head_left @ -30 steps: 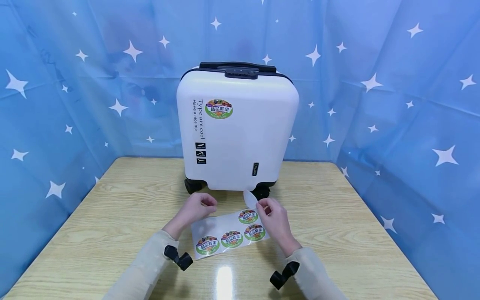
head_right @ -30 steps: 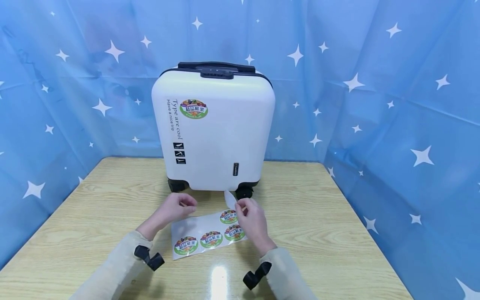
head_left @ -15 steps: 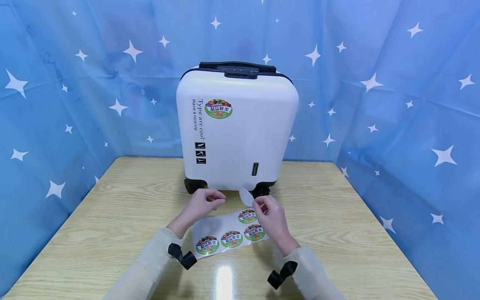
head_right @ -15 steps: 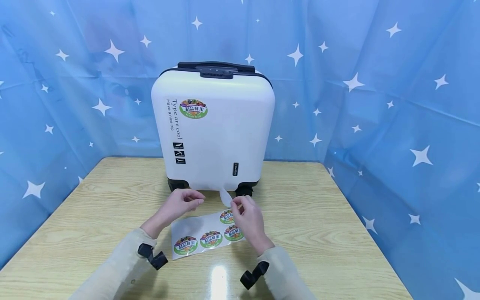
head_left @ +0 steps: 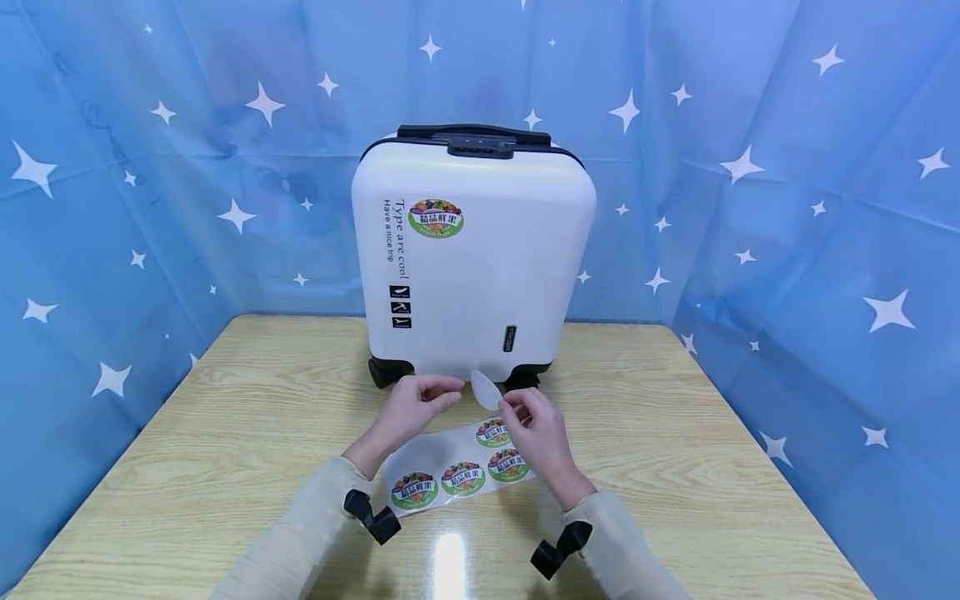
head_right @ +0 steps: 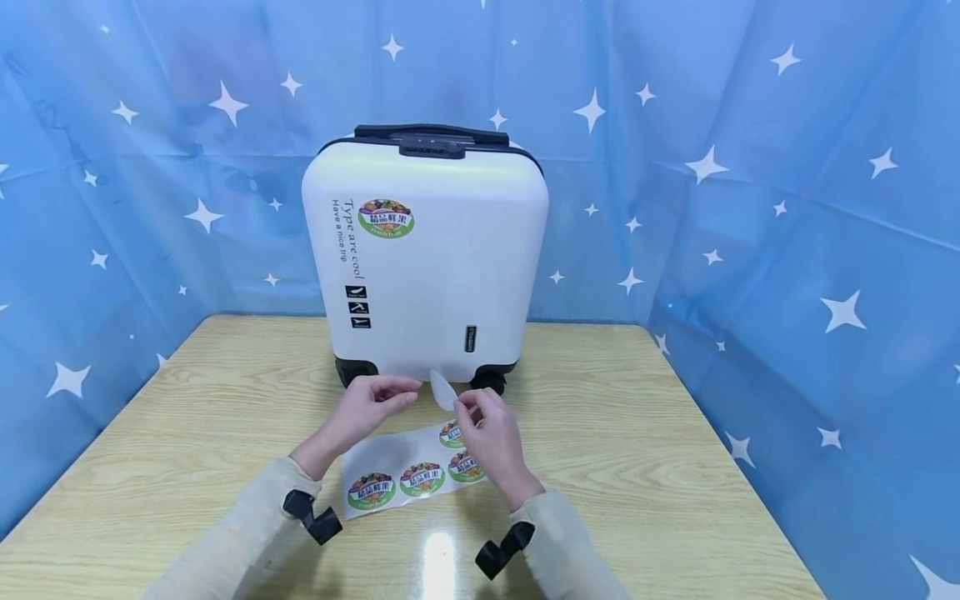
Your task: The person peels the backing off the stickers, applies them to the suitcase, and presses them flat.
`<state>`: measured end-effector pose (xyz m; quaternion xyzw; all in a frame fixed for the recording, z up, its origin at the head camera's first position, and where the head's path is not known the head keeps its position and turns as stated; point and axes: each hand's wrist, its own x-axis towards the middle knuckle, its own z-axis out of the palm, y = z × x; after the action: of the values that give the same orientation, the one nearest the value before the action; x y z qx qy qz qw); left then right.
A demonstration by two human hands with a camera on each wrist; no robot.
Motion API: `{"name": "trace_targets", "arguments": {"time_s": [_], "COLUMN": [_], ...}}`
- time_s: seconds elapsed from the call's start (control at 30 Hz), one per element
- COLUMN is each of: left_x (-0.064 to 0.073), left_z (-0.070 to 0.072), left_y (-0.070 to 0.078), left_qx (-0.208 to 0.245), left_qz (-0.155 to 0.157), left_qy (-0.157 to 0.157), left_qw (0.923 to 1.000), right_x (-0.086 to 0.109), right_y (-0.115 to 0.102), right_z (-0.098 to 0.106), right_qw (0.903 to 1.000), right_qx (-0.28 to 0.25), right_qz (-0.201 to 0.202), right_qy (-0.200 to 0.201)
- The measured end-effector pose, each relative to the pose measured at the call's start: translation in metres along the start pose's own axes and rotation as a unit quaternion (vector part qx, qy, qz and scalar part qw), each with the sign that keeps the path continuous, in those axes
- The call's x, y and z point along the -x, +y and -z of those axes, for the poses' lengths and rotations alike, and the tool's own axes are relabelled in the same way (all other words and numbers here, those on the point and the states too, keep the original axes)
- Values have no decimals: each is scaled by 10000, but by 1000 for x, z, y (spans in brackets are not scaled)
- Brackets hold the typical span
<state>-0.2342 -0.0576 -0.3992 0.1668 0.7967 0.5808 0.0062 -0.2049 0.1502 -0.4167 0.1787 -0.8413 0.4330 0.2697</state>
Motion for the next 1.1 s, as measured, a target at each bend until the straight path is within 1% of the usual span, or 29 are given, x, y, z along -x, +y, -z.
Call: {"name": "trace_targets", "arguments": {"time_s": [0.1, 0.23, 0.27, 0.43, 0.7, 0.8, 0.93, 1.0, 1.1], "left_x": [6, 14, 15, 15, 15, 10, 3, 1, 1], "left_z": [1, 3, 4, 3, 2, 0, -3, -3, -2], "left_y": [17, 39, 40, 41, 41, 30, 12, 8, 7], "left_qx": [-51, -70, -52, 4, 98, 69, 100, 149, 196], "left_qz": [-84, -255, -307, -352, -268, -253, -260, -275, -304], "left_qy": [15, -8, -8, 72, 145, 164, 176, 194, 247], "left_qw": [10000, 9997, 9995, 9994, 9995, 9995, 9995, 9993, 9990], "right_x": [1, 1, 2, 3, 5, 5, 6, 6, 6], "right_y": [0, -1, -1, -3, -2, -1, -3, -3, -3], "right_z": [-2, -6, -7, -9, -12, -14, -14, -14, -15], "right_qw": [9999, 9984, 9979, 9953, 9873, 9855, 9852, 9850, 9848], "right_qx": [-36, -64, -55, 15, 207, 260, 381, 406, 417], "right_qz": [164, 567, 651, 968, 1565, 1665, 1650, 1652, 1655], "right_qy": [9, 18, 8, -63, -165, -197, -278, -303, -335]}}
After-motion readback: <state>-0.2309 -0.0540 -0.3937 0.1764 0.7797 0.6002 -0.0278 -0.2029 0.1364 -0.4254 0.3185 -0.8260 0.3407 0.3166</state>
